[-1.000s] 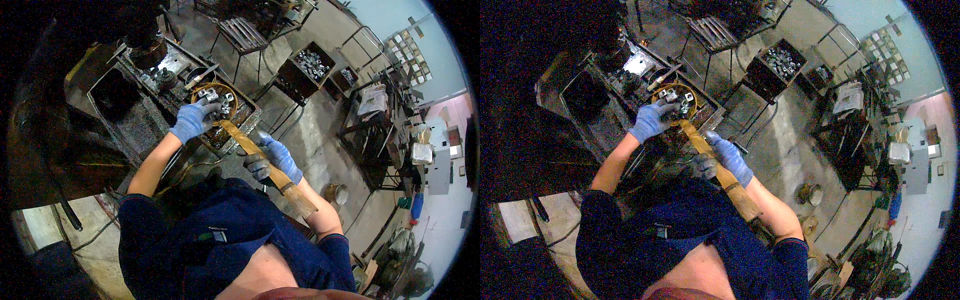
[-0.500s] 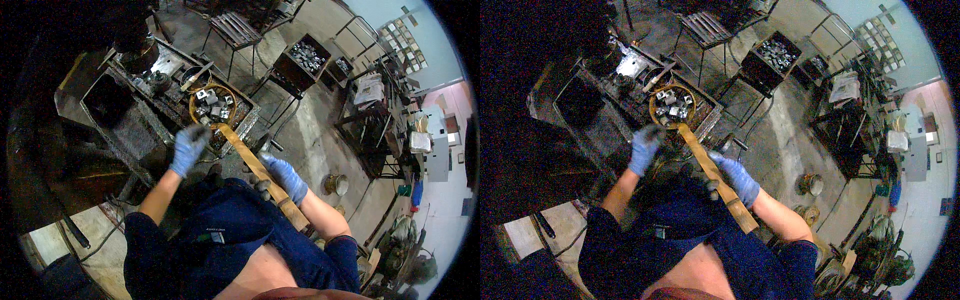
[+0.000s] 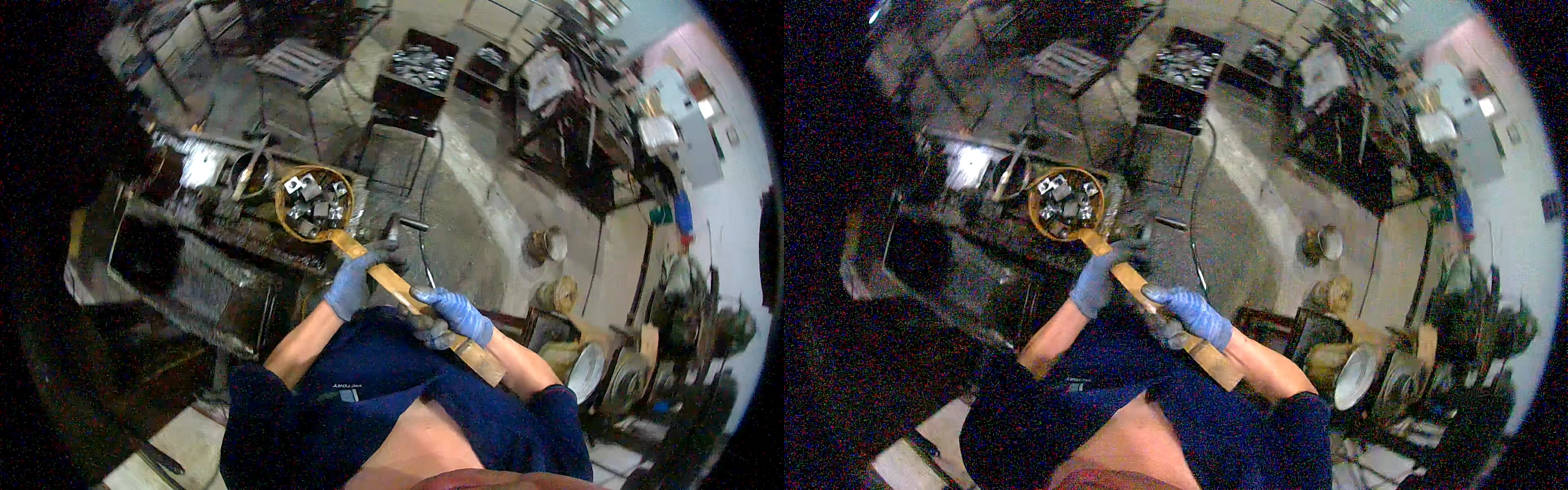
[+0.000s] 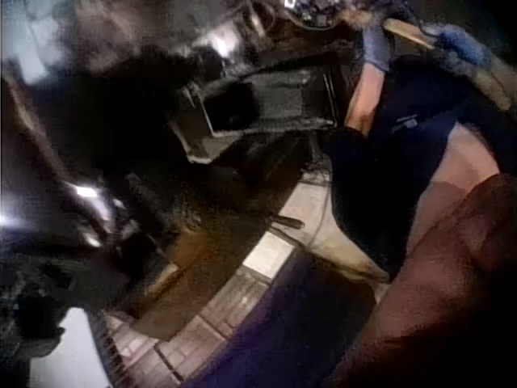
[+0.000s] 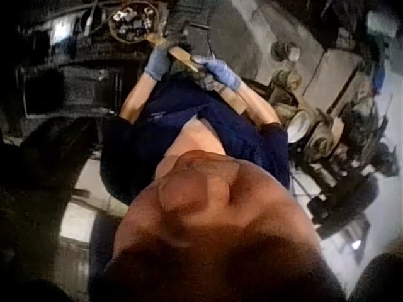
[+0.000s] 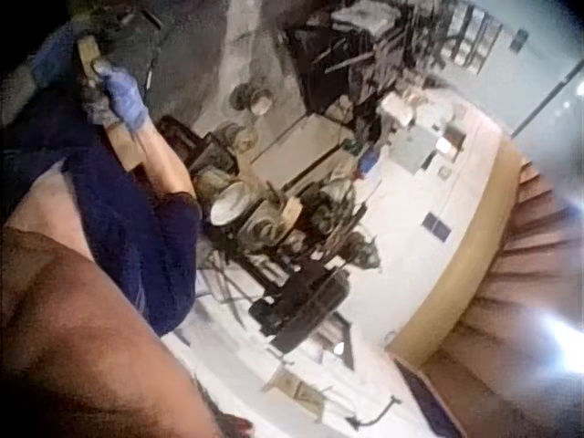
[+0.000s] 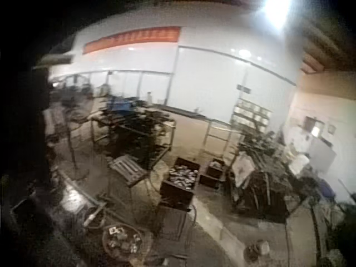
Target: The person dips metal parts into a container of liquid using a long-handled wire basket, then transfers them to a crate.
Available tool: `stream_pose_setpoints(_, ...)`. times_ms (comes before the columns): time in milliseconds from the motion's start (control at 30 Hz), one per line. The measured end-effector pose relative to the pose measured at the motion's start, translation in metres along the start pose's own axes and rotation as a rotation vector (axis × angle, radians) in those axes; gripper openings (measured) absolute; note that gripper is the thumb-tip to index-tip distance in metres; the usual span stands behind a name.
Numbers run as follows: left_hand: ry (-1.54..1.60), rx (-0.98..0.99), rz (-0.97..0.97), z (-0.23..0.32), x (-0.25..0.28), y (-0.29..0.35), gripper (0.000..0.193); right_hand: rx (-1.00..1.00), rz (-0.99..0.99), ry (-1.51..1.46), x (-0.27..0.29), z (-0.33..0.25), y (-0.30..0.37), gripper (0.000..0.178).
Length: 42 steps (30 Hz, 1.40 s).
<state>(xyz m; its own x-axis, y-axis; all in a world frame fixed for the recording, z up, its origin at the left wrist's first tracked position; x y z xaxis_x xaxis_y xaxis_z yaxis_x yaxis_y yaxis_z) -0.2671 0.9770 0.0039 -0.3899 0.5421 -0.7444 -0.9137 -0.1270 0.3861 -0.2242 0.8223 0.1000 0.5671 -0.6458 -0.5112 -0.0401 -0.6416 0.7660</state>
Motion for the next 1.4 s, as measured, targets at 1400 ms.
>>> stream_pose_setpoints(1400,-1.532,0.037,-1.745,-0.561,-0.469,-0.294,0.048,0.746,0.969,-1.523,0.306,0.193,0.28,0.031)
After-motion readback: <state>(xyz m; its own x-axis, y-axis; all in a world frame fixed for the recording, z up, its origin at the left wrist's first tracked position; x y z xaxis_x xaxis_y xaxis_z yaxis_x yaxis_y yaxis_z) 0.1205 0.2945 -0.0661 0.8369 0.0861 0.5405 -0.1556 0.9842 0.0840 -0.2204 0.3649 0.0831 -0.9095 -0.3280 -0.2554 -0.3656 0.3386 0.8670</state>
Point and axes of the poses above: each hand's wrist, its own y-axis away from the middle knuckle, its own x-axis out of the back of the hand, z = x × y, the point moved 2 cm from there along -y, towards the middle knuckle
